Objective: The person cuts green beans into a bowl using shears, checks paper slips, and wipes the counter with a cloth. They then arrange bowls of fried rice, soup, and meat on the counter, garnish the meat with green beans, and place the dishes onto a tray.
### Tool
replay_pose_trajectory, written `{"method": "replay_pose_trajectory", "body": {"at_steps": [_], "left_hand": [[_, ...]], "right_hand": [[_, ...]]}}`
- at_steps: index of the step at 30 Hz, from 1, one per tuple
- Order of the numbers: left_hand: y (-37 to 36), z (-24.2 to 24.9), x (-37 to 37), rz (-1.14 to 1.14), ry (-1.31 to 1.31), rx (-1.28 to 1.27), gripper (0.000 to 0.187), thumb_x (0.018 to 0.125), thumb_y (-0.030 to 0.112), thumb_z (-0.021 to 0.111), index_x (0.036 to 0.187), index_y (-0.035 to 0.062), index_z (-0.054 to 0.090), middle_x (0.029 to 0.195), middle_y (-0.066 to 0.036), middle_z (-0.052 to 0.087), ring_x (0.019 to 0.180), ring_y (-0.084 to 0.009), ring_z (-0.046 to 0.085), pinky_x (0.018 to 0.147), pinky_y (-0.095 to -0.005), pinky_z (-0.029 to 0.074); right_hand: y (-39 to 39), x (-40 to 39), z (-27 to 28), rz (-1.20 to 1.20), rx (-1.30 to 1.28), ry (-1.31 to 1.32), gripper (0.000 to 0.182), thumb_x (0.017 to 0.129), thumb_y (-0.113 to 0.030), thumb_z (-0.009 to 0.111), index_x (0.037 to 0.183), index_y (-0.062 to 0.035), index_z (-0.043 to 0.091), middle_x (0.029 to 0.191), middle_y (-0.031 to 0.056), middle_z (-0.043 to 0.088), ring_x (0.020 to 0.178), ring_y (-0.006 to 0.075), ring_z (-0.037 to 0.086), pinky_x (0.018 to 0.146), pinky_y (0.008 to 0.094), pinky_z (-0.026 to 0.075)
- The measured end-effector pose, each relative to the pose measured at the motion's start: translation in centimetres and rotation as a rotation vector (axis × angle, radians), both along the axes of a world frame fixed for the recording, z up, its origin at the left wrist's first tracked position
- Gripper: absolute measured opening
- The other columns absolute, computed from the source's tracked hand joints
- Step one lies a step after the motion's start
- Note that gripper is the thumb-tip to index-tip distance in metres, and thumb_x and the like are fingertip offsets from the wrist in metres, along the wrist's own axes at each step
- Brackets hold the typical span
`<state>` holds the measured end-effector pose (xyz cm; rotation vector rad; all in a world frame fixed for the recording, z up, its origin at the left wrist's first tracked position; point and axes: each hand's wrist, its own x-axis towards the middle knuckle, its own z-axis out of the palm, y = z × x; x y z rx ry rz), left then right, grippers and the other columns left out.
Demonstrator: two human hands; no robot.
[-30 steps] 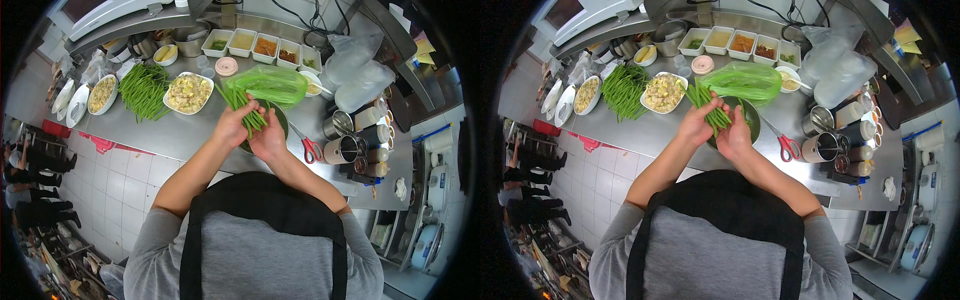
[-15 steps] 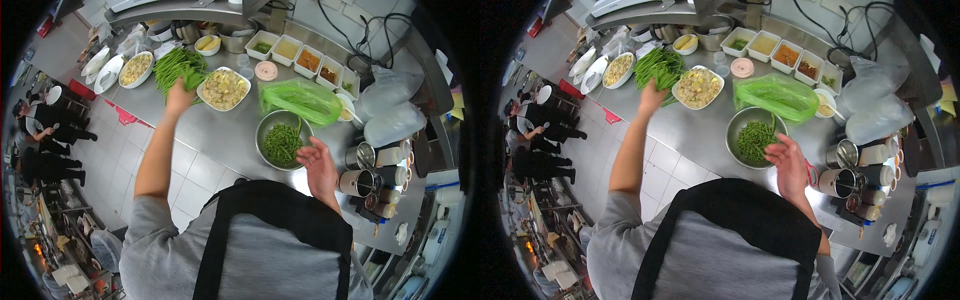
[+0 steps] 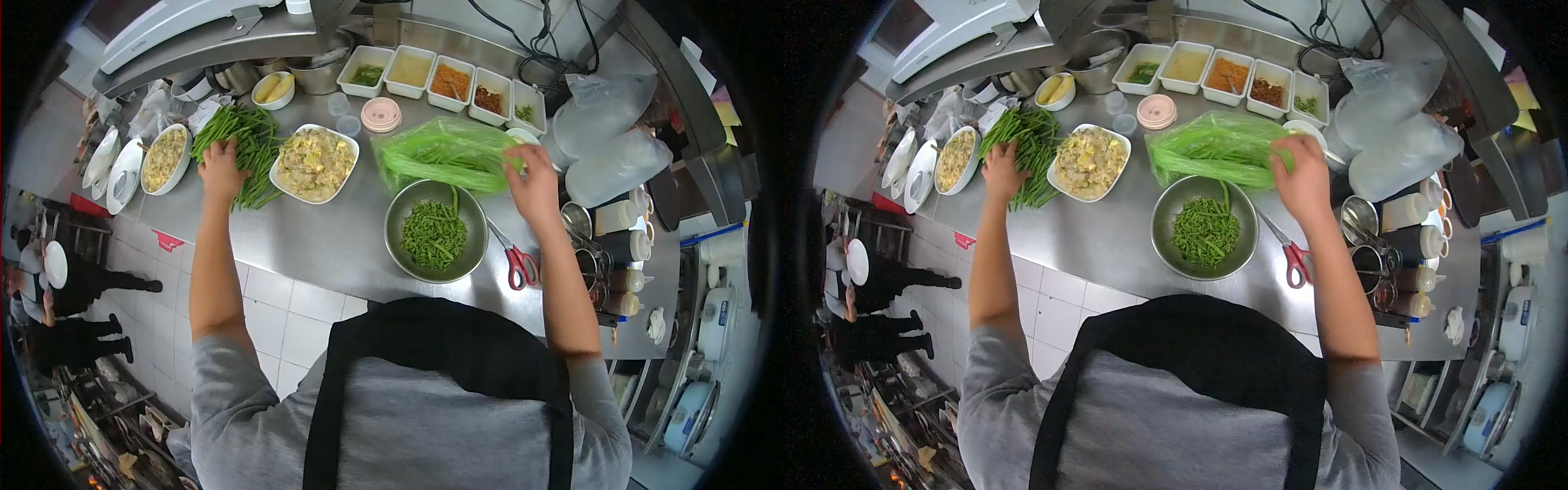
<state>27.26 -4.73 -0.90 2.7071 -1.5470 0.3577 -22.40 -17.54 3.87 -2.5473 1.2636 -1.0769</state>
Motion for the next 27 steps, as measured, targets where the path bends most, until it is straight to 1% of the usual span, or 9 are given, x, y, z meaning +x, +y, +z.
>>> {"method": "replay_pose_trajectory", "body": {"at_steps": [3, 6, 8, 10, 14, 17, 19, 23, 27], "left_hand": [[-0.1, 3.7, -2.9, -0.100, -0.009, -0.102, 0.073, 0.059, 0.019, 0.079, 0.126, 0.0169, 0.049, 0.121, -0.006, 0.044, 0.114, -0.0280, 0.041, 0.092, -0.0461, 0.037], [-3.9, 3.0, -9.0, -0.543, 0.203, -0.394, 0.064, 0.065, 0.023, 0.076, 0.121, 0.0053, 0.051, 0.115, -0.017, 0.052, 0.111, -0.0337, 0.045, 0.094, -0.0405, 0.037], [-7.8, 1.0, -15.4, -0.570, 0.498, -0.312, 0.065, 0.071, 0.031, 0.073, 0.125, 0.0066, 0.048, 0.124, -0.019, 0.048, 0.117, -0.0341, 0.042, 0.098, -0.0401, 0.034], [-11.0, -0.8, -20.2, -0.526, 0.359, -0.221, 0.064, 0.069, 0.031, 0.074, 0.123, 0.0049, 0.049, 0.116, -0.020, 0.054, 0.107, -0.0349, 0.050, 0.093, -0.0401, 0.039], [-15.2, -0.5, -22.6, -0.484, 0.681, -0.056, 0.046, 0.074, 0.023, 0.070, 0.110, 0.0016, 0.051, 0.095, -0.017, 0.061, 0.082, -0.0336, 0.059, 0.076, -0.0386, 0.048], [-16.2, 2.4, -23.7, -0.405, 1.202, -0.359, 0.028, 0.076, 0.015, 0.064, 0.098, 0.0019, 0.053, 0.084, -0.014, 0.061, 0.071, -0.0295, 0.059, 0.067, -0.0370, 0.049], [-16.6, 4.7, -24.3, -0.310, 1.738, -0.475, 0.019, 0.076, 0.008, 0.061, 0.093, 0.0032, 0.054, 0.081, -0.014, 0.060, 0.070, -0.0263, 0.059, 0.066, -0.0365, 0.048], [-15.7, 2.9, -21.6, -0.752, 0.532, -0.527, 0.030, 0.071, 0.001, 0.061, 0.099, 0.0057, 0.049, 0.081, -0.014, 0.060, 0.074, -0.0322, 0.060, 0.065, -0.0373, 0.047], [-15.0, 4.4, -21.4, -0.577, 0.721, -0.476, 0.034, 0.071, 0.005, 0.063, 0.102, 0.0070, 0.048, 0.083, -0.014, 0.060, 0.081, -0.0345, 0.060, 0.072, -0.0356, 0.047]], "right_hand": [[-2.4, 1.4, -0.5, -0.471, 0.280, 0.275, 0.029, 0.073, -0.024, 0.070, 0.091, -0.0032, 0.062, 0.091, 0.0145, 0.063, 0.085, 0.0335, 0.061, 0.074, 0.0431, 0.048], [-3.0, 2.2, -1.8, -0.439, 0.471, 0.353, 0.041, 0.070, -0.029, 0.072, 0.097, -0.0021, 0.059, 0.093, 0.0160, 0.064, 0.082, 0.0324, 0.062, 0.073, 0.0409, 0.048], [-3.3, 2.3, -2.6, -0.190, 0.600, 0.125, 0.041, 0.071, -0.025, 0.071, 0.101, -0.0014, 0.055, 0.093, 0.0154, 0.064, 0.080, 0.0291, 0.063, 0.074, 0.0398, 0.049], [-4.9, 1.8, -4.9, 0.081, 0.706, -0.274, 0.045, 0.076, -0.019, 0.069, 0.113, -0.0019, 0.049, 0.092, 0.0111, 0.064, 0.078, 0.0221, 0.063, 0.070, 0.0357, 0.050], [-3.3, 0.2, -1.2, 0.097, 1.084, -1.209, 0.044, 0.081, -0.018, 0.067, 0.118, -0.0016, 0.048, 0.091, 0.0074, 0.061, 0.074, 0.0157, 0.058, 0.062, 0.0268, 0.047], [-3.8, -1.3, -3.2, -0.032, 1.022, -1.101, 0.048, 0.079, -0.020, 0.069, 0.118, -0.0022, 0.048, 0.092, 0.0066, 0.061, 0.074, 0.0146, 0.057, 0.063, 0.0270, 0.047], [-4.2, -1.7, -4.4, -0.051, 0.850, -0.652, 0.046, 0.075, -0.019, 0.071, 0.115, -0.0029, 0.053, 0.087, 0.0066, 0.063, 0.072, 0.0171, 0.059, 0.065, 0.0299, 0.047], [-5.2, -2.3, -6.2, -0.210, 0.536, -0.292, 0.033, 0.072, -0.016, 0.069, 0.101, -0.0049, 0.059, 0.081, 0.0111, 0.065, 0.074, 0.0243, 0.062, 0.072, 0.0326, 0.047], [-4.9, -1.1, -3.2, -0.213, 0.465, -0.399, 0.028, 0.071, -0.013, 0.066, 0.097, -0.0050, 0.058, 0.084, 0.0124, 0.063, 0.076, 0.0272, 0.061, 0.071, 0.0346, 0.047]]}}
